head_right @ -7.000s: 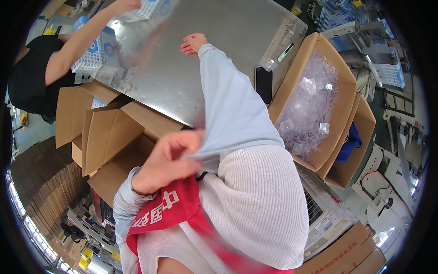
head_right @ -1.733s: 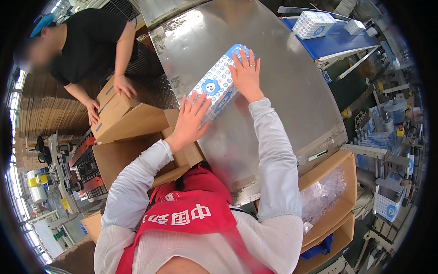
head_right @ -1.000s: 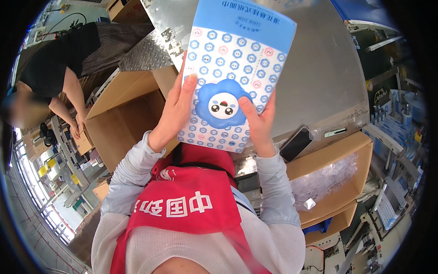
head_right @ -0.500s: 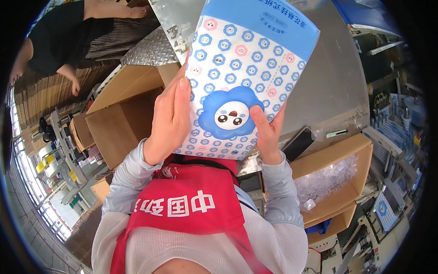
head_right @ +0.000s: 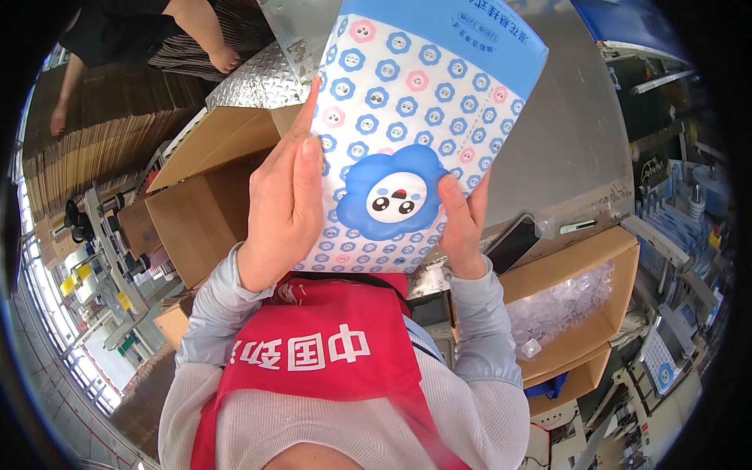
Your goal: The person packs blue and white patterned boxes into larger cardboard shipping boxes. They arrange the items inside, close the flaps, and move the filled boxes to a conveyor belt.
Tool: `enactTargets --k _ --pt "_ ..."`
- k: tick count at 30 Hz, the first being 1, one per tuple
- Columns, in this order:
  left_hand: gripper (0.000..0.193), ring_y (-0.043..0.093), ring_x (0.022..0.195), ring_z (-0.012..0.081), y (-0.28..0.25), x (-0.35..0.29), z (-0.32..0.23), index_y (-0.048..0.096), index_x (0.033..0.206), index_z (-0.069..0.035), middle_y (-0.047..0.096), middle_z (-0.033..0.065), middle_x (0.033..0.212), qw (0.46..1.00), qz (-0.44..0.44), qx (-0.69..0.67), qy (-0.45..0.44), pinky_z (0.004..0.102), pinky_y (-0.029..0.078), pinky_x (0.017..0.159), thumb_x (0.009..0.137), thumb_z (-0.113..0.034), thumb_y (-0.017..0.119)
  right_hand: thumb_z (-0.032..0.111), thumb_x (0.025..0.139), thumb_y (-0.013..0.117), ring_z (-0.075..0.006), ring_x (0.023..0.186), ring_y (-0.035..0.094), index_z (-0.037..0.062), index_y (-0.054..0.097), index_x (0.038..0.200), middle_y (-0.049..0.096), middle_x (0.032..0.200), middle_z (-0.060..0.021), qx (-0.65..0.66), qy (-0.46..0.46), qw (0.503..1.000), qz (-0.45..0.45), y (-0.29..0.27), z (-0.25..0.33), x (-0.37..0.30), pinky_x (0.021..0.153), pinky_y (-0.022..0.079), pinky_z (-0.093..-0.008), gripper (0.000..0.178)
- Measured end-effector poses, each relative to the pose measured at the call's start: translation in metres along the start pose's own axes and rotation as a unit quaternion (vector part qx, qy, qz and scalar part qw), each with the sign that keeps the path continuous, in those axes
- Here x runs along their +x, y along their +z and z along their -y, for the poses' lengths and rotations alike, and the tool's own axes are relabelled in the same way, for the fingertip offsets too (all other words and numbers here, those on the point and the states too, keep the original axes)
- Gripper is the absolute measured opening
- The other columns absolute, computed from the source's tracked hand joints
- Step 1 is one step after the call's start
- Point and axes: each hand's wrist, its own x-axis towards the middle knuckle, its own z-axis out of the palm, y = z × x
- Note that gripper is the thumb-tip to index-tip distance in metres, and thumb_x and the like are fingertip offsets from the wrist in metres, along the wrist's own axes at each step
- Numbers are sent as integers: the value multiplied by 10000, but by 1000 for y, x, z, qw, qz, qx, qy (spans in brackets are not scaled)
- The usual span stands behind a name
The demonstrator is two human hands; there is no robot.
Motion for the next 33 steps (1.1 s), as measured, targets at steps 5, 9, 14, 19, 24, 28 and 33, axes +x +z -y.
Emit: enactTargets --k 5,9,14,19,24,28,33 --pt "485 637 1020 484 1 -1 1 420 1468 -39 529 380 1282 1000 -3 15 13 441 545 795 1017 -213 452 83 998 449 -232 1319 419 2 117 1544 336 1495 -154 11 14 1000 7 -1 1 -1 1109 344 -366 644" --pt "576 607 1099 493 0 -2 -1 407 1466 -10 531 378 1284 1000 3 12 6 446 540 829 975 -269 559 99 1004 433 -234 1325 416 -5 113 1542 335 1496 -156 -6 7 1000 13 -1 2 -1 1113 340 -365 634" --pt "773 631 1123 347 -3 -3 -12 345 1477 52 577 307 1280 1000 25 11 -12 371 522 886 863 -217 731 106 1003 422 -233 1332 411 -10 110 1540 340 1494 -159 0 17 1000 26 -2 6 -1 1116 335 -362 632" --pt "771 611 1105 492 1 -7 -8 399 1458 21 514 399 1292 1000 0 -10 -25 437 539 844 858 -333 730 101 998 423 -233 1332 411 -13 123 1537 347 1490 -162 -15 8 1000 24 -2 6 0 1119 330 -363 627" --pt "737 620 1083 484 2 -9 -5 402 1456 22 516 395 1292 998 14 -17 -51 439 537 840 883 -329 703 94 1001 427 -220 1311 430 -5 171 1529 381 1470 -146 23 9 1000 19 2 3 -1 1103 347 -353 596" --pt "708 585 1126 450 1 -9 -11 437 1455 -26 454 339 1399 998 18 51 -8 437 505 901 868 -315 707 154 1040 440 -177 1234 500 14 304 1478 483 1392 -108 49 29 998 -33 -18 -28 2 1027 422 -321 480" --pt "680 463 1218 444 20 -22 -35 519 1416 -119 356 210 1527 967 141 193 86 484 433 995 806 -327 738 230 1060 442 -169 1155 580 32 506 1329 592 1293 -93 41 129 990 -50 -33 -64 21 954 487 -303 340"
